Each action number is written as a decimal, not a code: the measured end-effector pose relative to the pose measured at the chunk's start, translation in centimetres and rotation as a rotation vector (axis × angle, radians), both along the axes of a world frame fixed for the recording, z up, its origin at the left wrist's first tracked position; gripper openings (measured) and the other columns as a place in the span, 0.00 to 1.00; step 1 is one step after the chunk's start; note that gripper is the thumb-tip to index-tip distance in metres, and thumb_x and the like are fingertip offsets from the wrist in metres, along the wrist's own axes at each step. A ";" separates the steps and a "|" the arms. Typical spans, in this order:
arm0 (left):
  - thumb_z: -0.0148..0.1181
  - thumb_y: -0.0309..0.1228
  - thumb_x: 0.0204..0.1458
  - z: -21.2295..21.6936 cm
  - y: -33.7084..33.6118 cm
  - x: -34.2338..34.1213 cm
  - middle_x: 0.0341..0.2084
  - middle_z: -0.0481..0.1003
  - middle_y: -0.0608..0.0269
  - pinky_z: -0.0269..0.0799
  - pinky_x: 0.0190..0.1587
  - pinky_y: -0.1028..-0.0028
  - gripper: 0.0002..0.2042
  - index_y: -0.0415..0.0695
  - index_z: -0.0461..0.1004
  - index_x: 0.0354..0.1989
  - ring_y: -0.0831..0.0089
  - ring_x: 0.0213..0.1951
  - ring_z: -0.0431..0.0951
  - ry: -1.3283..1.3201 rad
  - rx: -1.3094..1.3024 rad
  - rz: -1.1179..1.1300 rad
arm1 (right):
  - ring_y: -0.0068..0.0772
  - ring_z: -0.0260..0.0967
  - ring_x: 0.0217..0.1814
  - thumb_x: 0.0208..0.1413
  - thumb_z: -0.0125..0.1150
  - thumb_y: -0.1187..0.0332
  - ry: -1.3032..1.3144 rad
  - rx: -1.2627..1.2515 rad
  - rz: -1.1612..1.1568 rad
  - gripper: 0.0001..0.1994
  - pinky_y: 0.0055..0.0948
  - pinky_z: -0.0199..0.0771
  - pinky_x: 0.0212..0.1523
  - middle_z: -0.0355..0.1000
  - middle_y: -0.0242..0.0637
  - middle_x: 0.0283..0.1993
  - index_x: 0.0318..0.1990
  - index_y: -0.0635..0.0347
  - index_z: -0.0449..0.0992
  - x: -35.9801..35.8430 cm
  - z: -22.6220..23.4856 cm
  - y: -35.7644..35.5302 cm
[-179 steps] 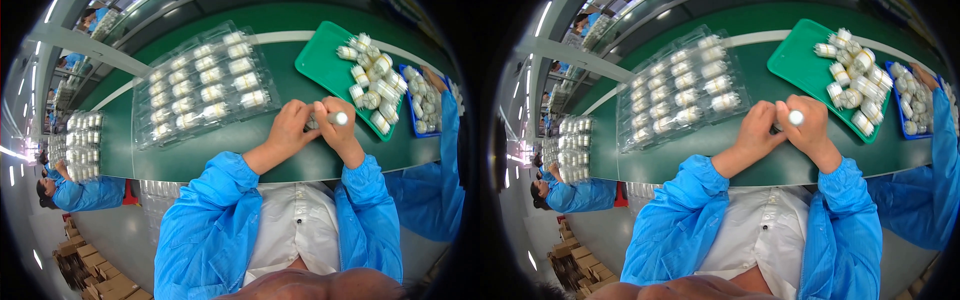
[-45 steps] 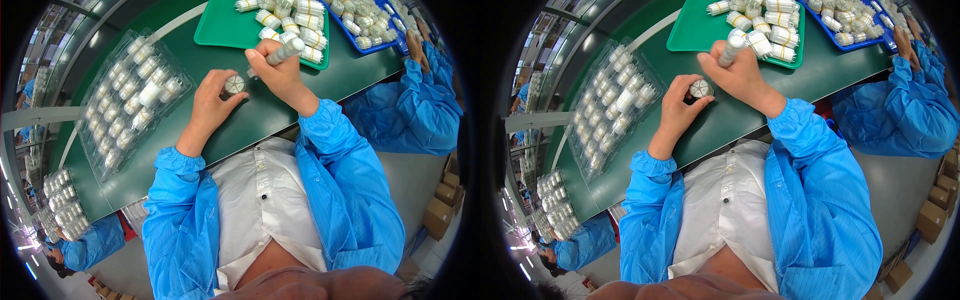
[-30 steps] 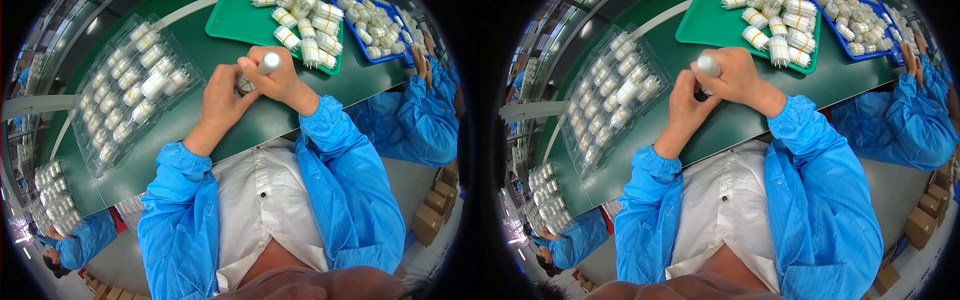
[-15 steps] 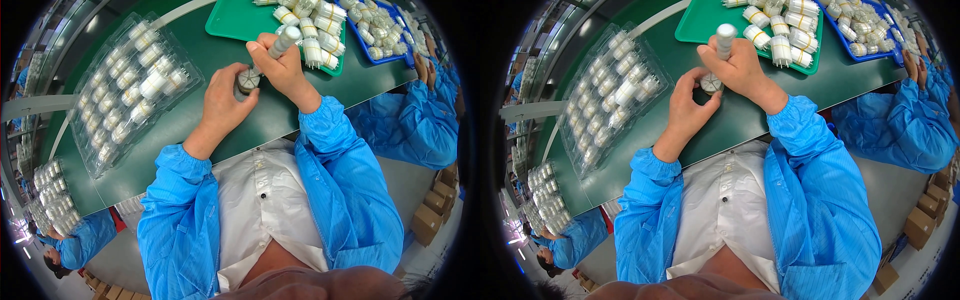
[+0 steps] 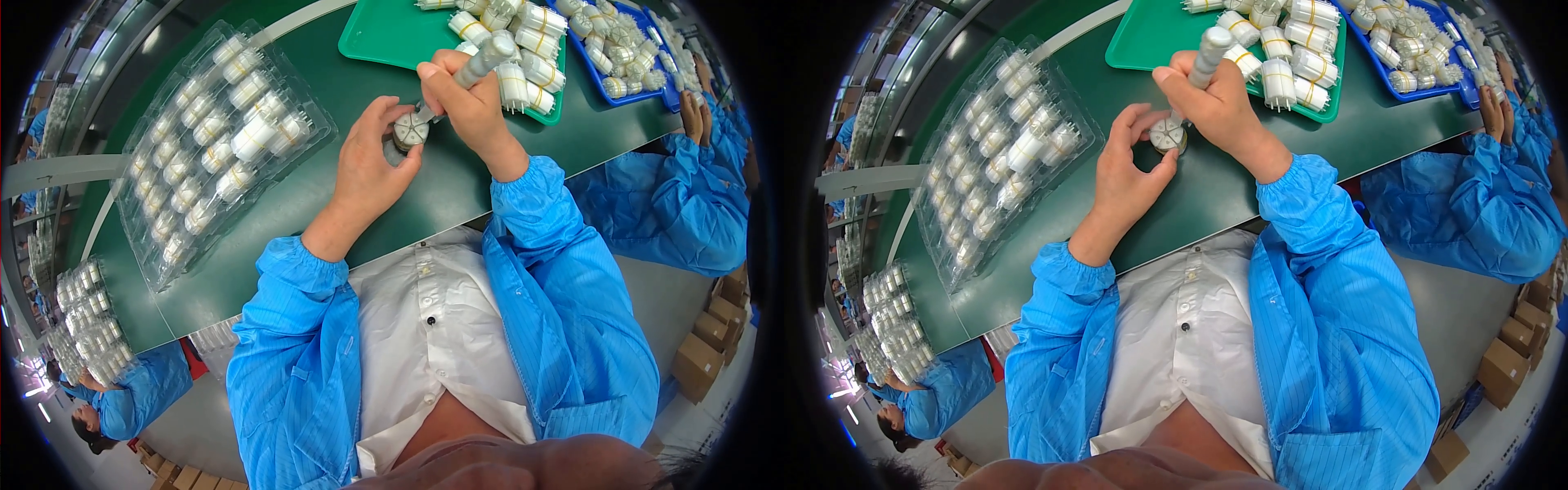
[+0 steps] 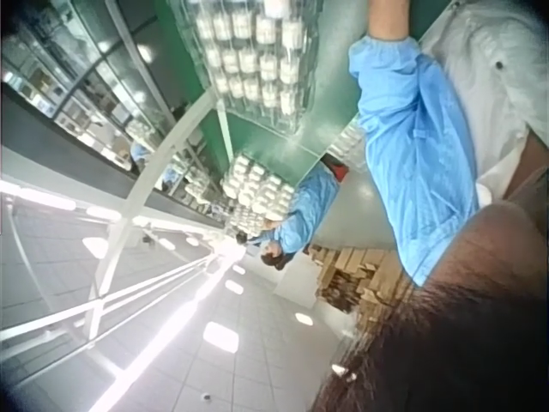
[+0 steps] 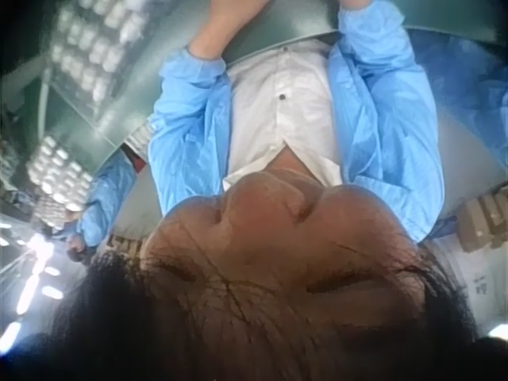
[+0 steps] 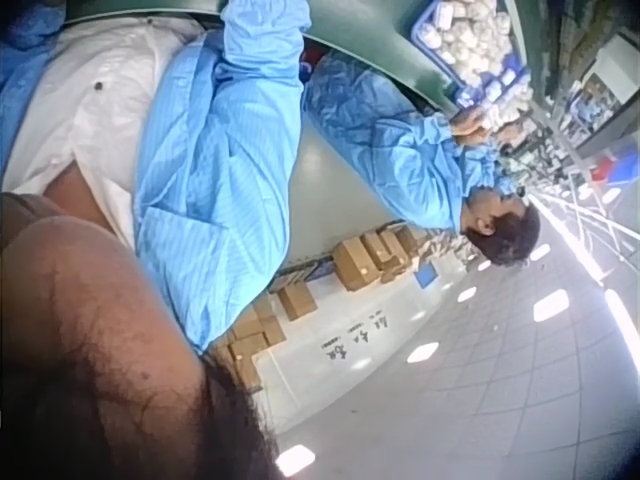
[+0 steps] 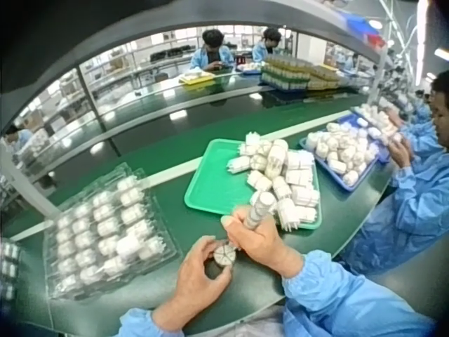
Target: The person assembles small components onto plastic plugs using a specialized hand tool at a manufacturing workbench.
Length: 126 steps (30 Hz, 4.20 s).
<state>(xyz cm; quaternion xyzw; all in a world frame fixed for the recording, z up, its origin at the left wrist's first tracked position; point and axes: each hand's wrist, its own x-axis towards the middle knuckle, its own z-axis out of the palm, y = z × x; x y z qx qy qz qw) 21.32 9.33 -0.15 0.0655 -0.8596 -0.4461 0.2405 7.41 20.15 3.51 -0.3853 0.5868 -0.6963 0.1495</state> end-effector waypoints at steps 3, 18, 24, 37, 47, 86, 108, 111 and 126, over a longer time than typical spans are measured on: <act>0.70 0.25 0.45 0.2 0.0 -0.2 0.51 0.77 0.57 0.74 0.51 0.70 0.33 0.40 0.61 0.60 0.66 0.45 0.78 0.013 0.025 -0.012 | 0.16 0.55 0.21 0.63 0.57 0.68 0.088 0.041 -0.001 0.18 0.25 0.53 0.21 0.62 0.26 0.18 0.19 0.58 0.65 0.0 -0.1 -0.3; 0.78 0.30 0.37 0.0 0.3 -0.4 0.39 0.74 0.56 0.74 0.42 0.63 0.34 0.40 0.66 0.55 0.60 0.41 0.76 -0.019 -0.088 0.119 | 0.17 0.51 0.22 0.62 0.59 0.69 0.334 0.127 -0.029 0.16 0.27 0.51 0.22 0.59 0.25 0.19 0.22 0.61 0.66 0.3 -0.9 -0.7; 0.70 0.24 0.42 -0.4 -0.3 -0.1 0.45 0.77 0.53 0.75 0.49 0.63 0.31 0.40 0.64 0.57 0.57 0.46 0.78 0.001 0.088 0.054 | 0.16 0.56 0.21 0.63 0.57 0.66 0.017 0.034 0.030 0.17 0.24 0.54 0.21 0.63 0.26 0.19 0.21 0.57 0.65 -0.3 -0.1 -0.1; 0.73 0.26 0.41 0.2 0.0 -0.5 0.50 0.75 0.51 0.74 0.52 0.63 0.34 0.40 0.63 0.59 0.56 0.49 0.78 -0.088 -0.098 0.109 | 0.15 0.54 0.22 0.64 0.57 0.67 0.345 0.128 0.019 0.17 0.23 0.54 0.23 0.61 0.24 0.19 0.20 0.58 0.66 0.3 -0.7 -0.9; 0.67 0.22 0.46 -0.1 -0.4 -0.2 0.51 0.77 0.51 0.74 0.55 0.68 0.34 0.40 0.58 0.63 0.61 0.50 0.80 -0.009 0.055 -0.036 | 0.15 0.54 0.21 0.63 0.57 0.66 0.092 0.071 0.019 0.18 0.22 0.53 0.23 0.61 0.25 0.18 0.19 0.56 0.64 -0.2 -0.3 -0.8; 0.57 0.24 0.54 6.1 -9.5 1.2 0.53 0.71 0.47 0.65 0.58 0.55 0.22 0.41 0.68 0.59 0.49 0.55 0.70 0.109 -0.687 0.463 | 0.28 0.62 0.20 0.59 0.61 0.74 0.408 0.086 -0.372 0.16 0.32 0.60 0.22 0.65 0.34 0.18 0.19 0.60 0.66 1.3 -3.7 4.6; 0.69 0.31 0.45 4.0 2.5 -11.3 0.52 0.76 0.57 0.69 0.57 0.61 0.23 0.48 0.74 0.52 0.58 0.56 0.74 0.375 -0.699 -0.525 | 0.45 0.66 0.18 0.43 0.68 0.77 0.747 -0.021 -0.312 0.14 0.39 0.65 0.20 0.64 0.38 0.17 0.18 0.57 0.65 3.7 -4.1 6.3; 0.74 0.40 0.44 4.2 0.0 -6.4 0.43 0.78 0.57 0.76 0.45 0.63 0.25 0.46 0.75 0.50 0.56 0.45 0.78 0.349 -0.498 -0.143 | 0.42 0.63 0.17 0.49 0.66 0.77 0.544 0.009 -0.282 0.15 0.35 0.61 0.19 0.63 0.39 0.17 0.18 0.58 0.65 3.2 -4.6 6.9; 0.78 0.39 0.39 0.3 -3.1 -0.4 0.37 0.75 0.58 0.76 0.31 0.68 0.25 0.40 0.76 0.43 0.64 0.29 0.78 0.026 -0.271 0.074 | 0.15 0.62 0.21 0.65 0.58 0.66 0.199 0.068 -0.096 0.17 0.21 0.61 0.21 0.65 0.26 0.18 0.22 0.58 0.66 0.5 -0.9 -2.3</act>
